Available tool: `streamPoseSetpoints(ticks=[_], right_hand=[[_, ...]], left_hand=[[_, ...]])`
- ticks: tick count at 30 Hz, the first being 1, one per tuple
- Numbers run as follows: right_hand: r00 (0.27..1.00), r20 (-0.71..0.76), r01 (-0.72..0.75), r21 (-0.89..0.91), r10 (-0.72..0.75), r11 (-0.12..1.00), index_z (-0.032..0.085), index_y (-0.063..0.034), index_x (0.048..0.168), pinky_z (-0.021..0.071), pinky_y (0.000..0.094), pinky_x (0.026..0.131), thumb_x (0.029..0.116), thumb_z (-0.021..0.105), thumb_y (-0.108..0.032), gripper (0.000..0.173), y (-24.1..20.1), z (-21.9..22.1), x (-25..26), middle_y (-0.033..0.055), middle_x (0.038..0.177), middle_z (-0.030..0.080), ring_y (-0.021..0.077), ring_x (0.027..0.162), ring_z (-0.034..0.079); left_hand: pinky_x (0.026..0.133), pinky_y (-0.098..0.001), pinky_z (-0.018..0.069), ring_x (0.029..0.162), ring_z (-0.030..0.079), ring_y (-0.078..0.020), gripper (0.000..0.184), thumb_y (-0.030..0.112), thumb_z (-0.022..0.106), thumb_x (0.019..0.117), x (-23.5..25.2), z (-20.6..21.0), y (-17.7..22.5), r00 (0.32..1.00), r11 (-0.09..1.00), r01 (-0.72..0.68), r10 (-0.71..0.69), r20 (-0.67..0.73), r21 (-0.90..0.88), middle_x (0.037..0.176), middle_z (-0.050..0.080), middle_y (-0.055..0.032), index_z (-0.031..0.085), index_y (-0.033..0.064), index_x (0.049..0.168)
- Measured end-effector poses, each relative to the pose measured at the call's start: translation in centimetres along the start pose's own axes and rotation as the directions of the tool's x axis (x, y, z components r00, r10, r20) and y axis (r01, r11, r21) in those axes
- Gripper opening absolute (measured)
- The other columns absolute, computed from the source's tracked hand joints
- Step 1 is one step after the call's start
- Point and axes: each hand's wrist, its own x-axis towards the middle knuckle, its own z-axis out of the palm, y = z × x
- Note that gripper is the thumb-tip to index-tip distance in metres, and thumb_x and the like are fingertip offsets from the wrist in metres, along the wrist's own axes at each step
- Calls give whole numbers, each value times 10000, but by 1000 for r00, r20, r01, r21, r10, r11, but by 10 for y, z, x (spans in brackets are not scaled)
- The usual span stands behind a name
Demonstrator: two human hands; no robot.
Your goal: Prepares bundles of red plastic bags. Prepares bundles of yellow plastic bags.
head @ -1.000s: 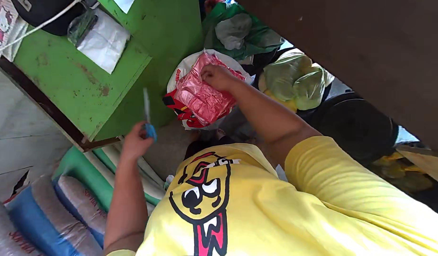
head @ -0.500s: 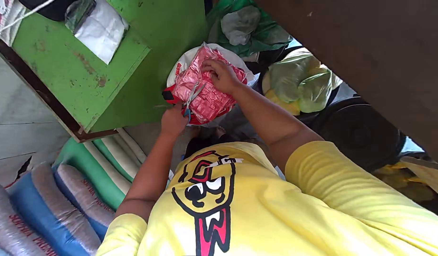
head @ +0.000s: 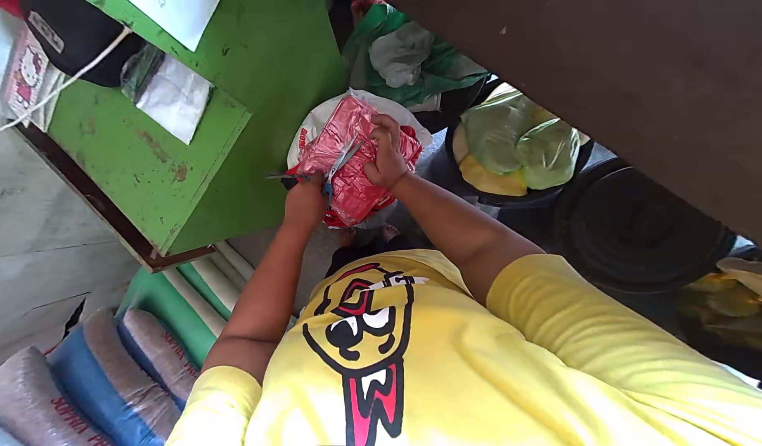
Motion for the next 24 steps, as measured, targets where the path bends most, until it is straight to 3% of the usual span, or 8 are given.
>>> streamPoseSetpoints(ticks=[6, 9, 11, 13, 15, 19, 21, 24], right_hand=[[1000, -22, -1, -14, 1, 1000, 515, 22, 1067, 413, 482, 1127, 724, 620, -136, 393, 3, 2, -2, 350, 1454, 414, 451, 1400, 429], [989, 8, -145, -80, 146, 986, 530, 62, 1082, 439, 513, 1113, 701, 664, -53, 419, -12, 1, 0, 358, 1490, 398, 479, 1416, 417], [943, 100, -291, -223, 318, 930, 571, 68, 1207, 413, 527, 1144, 735, 719, -72, 514, -29, 0, 10, 324, 1539, 383, 474, 1434, 401], [836, 263, -353, -412, 481, 840, 504, -37, 1455, 316, 565, 1206, 823, 737, -181, 689, -45, -2, 30, 237, 1639, 293, 448, 1500, 306], [777, 369, -278, -528, 511, 803, 343, -143, 1605, 300, 650, 1157, 867, 753, -268, 853, -51, 1, 53, 157, 1692, 235, 439, 1528, 247], [782, 521, -1, -549, 342, 836, 212, -205, 1660, 179, 706, 1168, 766, 896, -308, 1131, -41, 11, 92, 53, 1729, 179, 398, 1579, 118], [762, 622, 183, -475, 181, 860, 428, -220, 1581, 124, 744, 1179, 765, 896, -268, 942, -37, 15, 107, 69, 1712, 239, 422, 1572, 139], [610, 792, 421, -307, -16, 854, 767, -118, 1193, 81, 722, 1219, 988, 661, -152, 233, -47, 22, 123, 61, 1626, 429, 387, 1561, 233]], left_hand=[[929, -651, 520, 1095, 677, -466, 438, 110, 585, 1009, 0, 2, -5, 998, 999, -47, 46, -49, -25, 1207, 690, -252, 559, 78, 1445], [908, -661, 524, 1062, 688, -464, 422, 116, 581, 1010, -6, 3, -13, 991, 991, 1, -19, -134, -131, 1167, 703, -253, 569, 69, 1429], [876, -665, 533, 1023, 696, -471, 397, 132, 583, 1003, -7, 4, -26, 982, 987, 47, -74, -174, -156, 1112, 710, -262, 586, 45, 1390], [876, -666, 534, 1023, 698, -467, 420, 160, 588, 1002, -8, 4, -42, 979, 986, 74, -101, -179, -147, 1111, 712, -258, 580, 53, 1408], [899, -676, 523, 1052, 689, -469, 464, 173, 597, 1004, -13, 2, -56, 979, 983, 82, -111, -171, -164, 1153, 704, -258, 547, 82, 1457], [937, -652, 524, 1106, 681, -449, 532, 156, 639, 994, -29, 6, -84, 968, 972, -52, -7, -252, -228, 1254, 677, -248, 506, 98, 1506], [962, -631, 527, 1136, 674, -433, 559, 118, 653, 978, -42, 12, -100, 952, 949, -129, 37, -305, -288, 1288, 665, -242, 496, 88, 1514], [1010, -575, 527, 1189, 658, -385, 574, 114, 665, 974, -63, 31, -132, 931, 904, -213, 72, -359, -371, 1326, 651, -221, 486, 70, 1518]])
